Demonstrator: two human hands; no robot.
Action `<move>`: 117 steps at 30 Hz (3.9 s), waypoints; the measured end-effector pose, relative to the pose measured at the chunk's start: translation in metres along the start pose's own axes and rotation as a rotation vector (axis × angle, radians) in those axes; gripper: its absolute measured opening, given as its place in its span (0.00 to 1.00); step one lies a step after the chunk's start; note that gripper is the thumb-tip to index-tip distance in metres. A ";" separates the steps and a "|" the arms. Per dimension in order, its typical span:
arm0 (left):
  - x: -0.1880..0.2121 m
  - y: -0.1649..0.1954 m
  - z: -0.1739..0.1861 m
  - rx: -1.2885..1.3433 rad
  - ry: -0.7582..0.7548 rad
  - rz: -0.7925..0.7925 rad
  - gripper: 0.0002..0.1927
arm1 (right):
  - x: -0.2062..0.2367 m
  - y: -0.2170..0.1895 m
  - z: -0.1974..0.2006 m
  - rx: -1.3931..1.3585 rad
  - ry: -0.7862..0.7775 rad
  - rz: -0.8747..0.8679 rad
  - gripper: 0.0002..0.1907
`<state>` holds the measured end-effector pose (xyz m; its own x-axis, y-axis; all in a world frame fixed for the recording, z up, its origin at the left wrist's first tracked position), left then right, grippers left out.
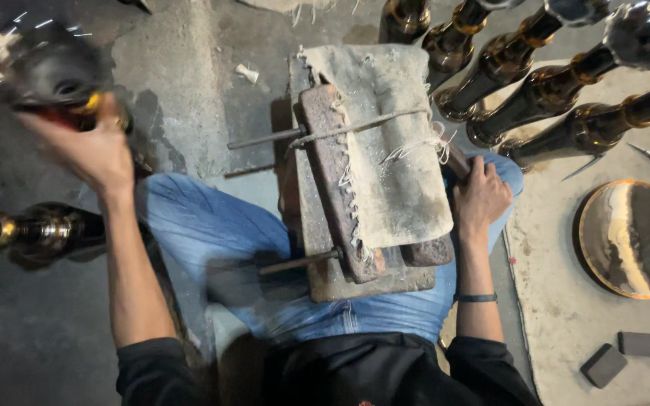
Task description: The person sits on the floor with a brass vase lashed to a wooden stake on their lap. They hold a red-handled punch against the vase surface and strike it with a wooden mallet, working the patterned area, repositioning the punch repeatedly, and briefly picking up another brass item before resuming hammering.
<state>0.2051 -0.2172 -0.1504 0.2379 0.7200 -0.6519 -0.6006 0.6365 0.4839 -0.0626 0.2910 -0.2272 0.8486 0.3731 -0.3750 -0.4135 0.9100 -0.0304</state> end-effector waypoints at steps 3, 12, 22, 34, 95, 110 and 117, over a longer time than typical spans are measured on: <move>0.010 0.045 0.025 0.295 -0.183 -0.086 0.44 | 0.001 0.002 -0.003 0.001 -0.019 -0.007 0.26; 0.056 0.241 0.100 0.575 -0.259 -1.175 0.13 | 0.003 0.004 -0.012 -0.013 0.010 -0.019 0.22; 0.196 0.269 0.106 0.939 -0.572 -1.451 0.11 | 0.003 0.003 -0.014 -0.040 -0.027 -0.030 0.29; 0.242 0.252 0.121 0.895 -0.798 -1.354 0.10 | 0.008 0.007 -0.011 -0.062 -0.111 -0.011 0.28; 0.145 0.229 0.100 0.888 -0.710 -0.193 0.26 | 0.054 -0.007 0.107 -0.810 -0.131 -0.244 0.10; 0.026 0.298 0.027 1.194 -1.161 -0.349 0.19 | 0.089 0.023 0.046 -0.871 -0.320 -0.222 0.17; 0.024 0.317 -0.006 0.860 -1.248 -0.410 0.25 | 0.116 0.042 0.033 -1.579 -0.177 -0.649 0.24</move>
<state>0.0158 0.0005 -0.0158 0.9872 -0.0465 -0.1524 0.1557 0.4862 0.8599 0.0290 0.3787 -0.2412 0.9742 0.1568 0.1625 0.1790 -0.0975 -0.9790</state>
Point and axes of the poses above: each hand's wrist, its own x-axis away from the middle knuckle, its own z-axis out of the back of the hand, y = z × x, the point moved 1 cm from there along -x, towards the middle knuckle, and after that the axes turned 2 degrees about -x, right-handed, at the moved point
